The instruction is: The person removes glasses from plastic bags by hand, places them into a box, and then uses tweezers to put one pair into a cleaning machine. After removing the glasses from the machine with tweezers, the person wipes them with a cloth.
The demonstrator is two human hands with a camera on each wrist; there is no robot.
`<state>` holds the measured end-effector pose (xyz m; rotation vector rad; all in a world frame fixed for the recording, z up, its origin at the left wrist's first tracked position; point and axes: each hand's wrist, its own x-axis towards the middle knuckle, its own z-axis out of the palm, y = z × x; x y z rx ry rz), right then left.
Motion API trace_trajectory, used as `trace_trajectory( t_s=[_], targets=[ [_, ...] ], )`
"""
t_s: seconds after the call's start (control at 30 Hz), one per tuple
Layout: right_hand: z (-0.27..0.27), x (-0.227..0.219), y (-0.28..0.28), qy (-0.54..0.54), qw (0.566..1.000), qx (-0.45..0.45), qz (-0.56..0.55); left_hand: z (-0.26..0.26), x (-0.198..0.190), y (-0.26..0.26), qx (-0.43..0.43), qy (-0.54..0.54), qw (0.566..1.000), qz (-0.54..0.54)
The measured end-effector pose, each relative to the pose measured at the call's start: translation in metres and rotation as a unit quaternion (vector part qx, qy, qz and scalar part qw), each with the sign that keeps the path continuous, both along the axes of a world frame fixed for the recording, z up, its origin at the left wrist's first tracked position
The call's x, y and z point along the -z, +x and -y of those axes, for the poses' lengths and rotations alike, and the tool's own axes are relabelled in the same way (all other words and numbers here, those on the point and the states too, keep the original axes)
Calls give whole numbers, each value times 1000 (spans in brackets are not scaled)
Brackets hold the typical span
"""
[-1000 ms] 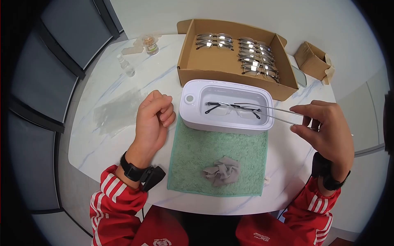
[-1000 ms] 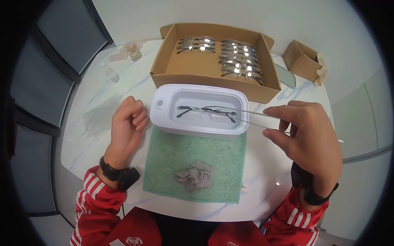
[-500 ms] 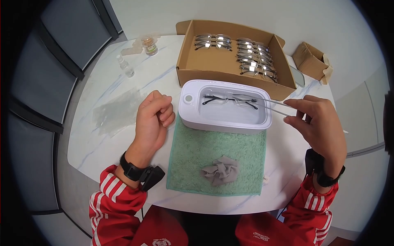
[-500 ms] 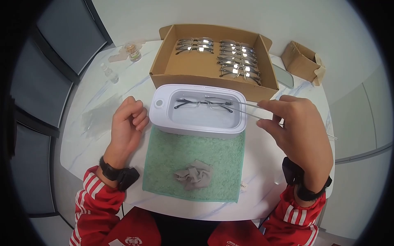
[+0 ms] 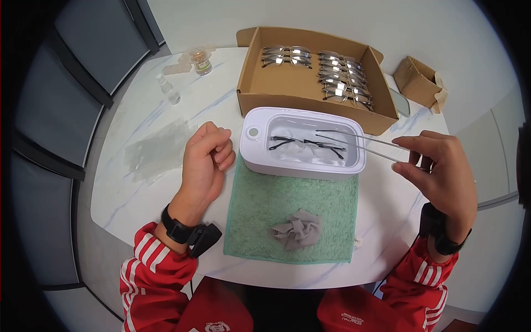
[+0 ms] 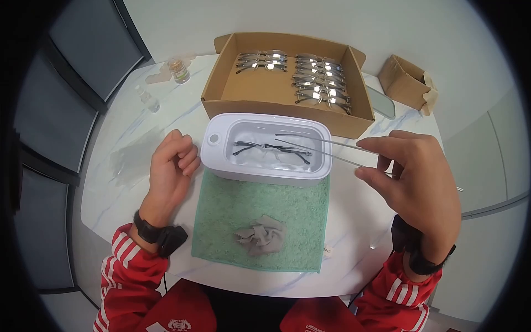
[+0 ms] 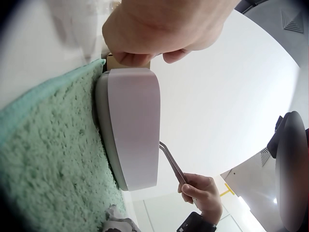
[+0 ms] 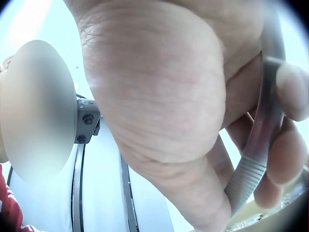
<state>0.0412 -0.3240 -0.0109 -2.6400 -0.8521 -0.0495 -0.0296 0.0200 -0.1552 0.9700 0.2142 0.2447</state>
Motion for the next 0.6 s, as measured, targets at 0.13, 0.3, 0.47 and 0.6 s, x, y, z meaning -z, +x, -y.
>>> trace_trajectory(
  t_s=[0.13,0.3,0.47,0.6],
  targets=[
    [1,2,1,3,1000,-4,4,1,0,0,1,-2,1000,3],
    [0,0,0,0,1000,1,1,-1,1,0,3,-1,1000,2],
    [-4,-5,-3,-11,1000,14,-13,1,0,-1,4,4,1000,4],
    [-4,-6,-3,-17,1000,16,-12,-1,0,0,8,2,1000,6]
  ],
)
